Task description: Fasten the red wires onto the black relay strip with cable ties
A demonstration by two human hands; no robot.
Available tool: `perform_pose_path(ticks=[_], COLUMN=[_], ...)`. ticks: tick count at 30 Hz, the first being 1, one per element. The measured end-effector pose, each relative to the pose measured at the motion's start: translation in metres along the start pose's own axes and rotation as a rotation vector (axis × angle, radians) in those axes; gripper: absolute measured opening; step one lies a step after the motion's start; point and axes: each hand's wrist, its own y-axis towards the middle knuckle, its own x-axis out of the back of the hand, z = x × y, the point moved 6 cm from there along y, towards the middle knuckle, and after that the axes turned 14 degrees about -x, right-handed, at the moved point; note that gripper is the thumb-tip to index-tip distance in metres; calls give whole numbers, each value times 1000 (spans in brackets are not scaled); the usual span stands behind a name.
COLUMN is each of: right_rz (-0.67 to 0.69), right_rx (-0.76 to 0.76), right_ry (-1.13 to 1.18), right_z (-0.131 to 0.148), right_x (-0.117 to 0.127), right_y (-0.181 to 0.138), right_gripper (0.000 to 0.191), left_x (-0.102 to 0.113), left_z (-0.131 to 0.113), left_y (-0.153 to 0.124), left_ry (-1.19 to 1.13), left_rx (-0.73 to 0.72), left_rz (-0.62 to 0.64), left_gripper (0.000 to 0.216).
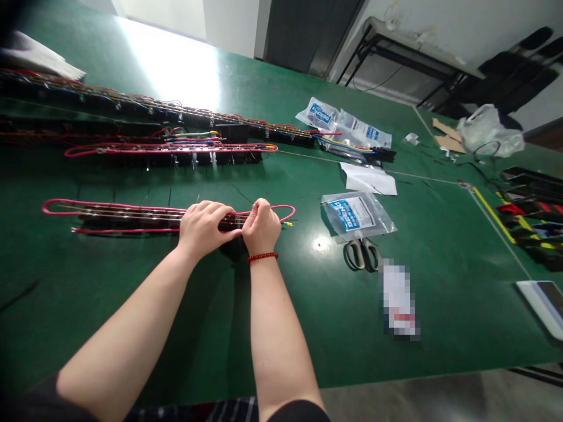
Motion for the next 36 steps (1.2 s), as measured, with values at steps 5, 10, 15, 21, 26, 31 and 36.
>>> perform_pose_path(ticks=[5, 10, 15, 21, 26, 31, 36], right_rz=[61, 98, 137, 136, 97, 99, 73], right_rx=[-33, -36, -55, -59, -40, -25, -29], right_ry=[12, 32, 52, 100, 120, 140, 142], right_z=[-3, -2, -3, -4, -3, -2, -3], right_x=[-4, -3, -4, -3, 0, 1, 2], right_y=[1, 3, 2, 2, 3, 4, 5], right_gripper=[16, 16, 18, 18, 18, 17, 16], left_x=[-1, -3, -5, -5, -6, -8, -10], left_z=[-3, -4, -3, -4, -2, -2, -3], left_y=[1, -2, -4, -3, 5, 14, 19], left_ry=[35, 79, 84, 75, 69, 91, 93], left_rx=[-3, -9, 5, 70, 110, 103, 69], left_rz=[10, 11, 7, -16, 22, -18, -34], left_gripper=[40, 41, 38, 34, 33, 32, 31])
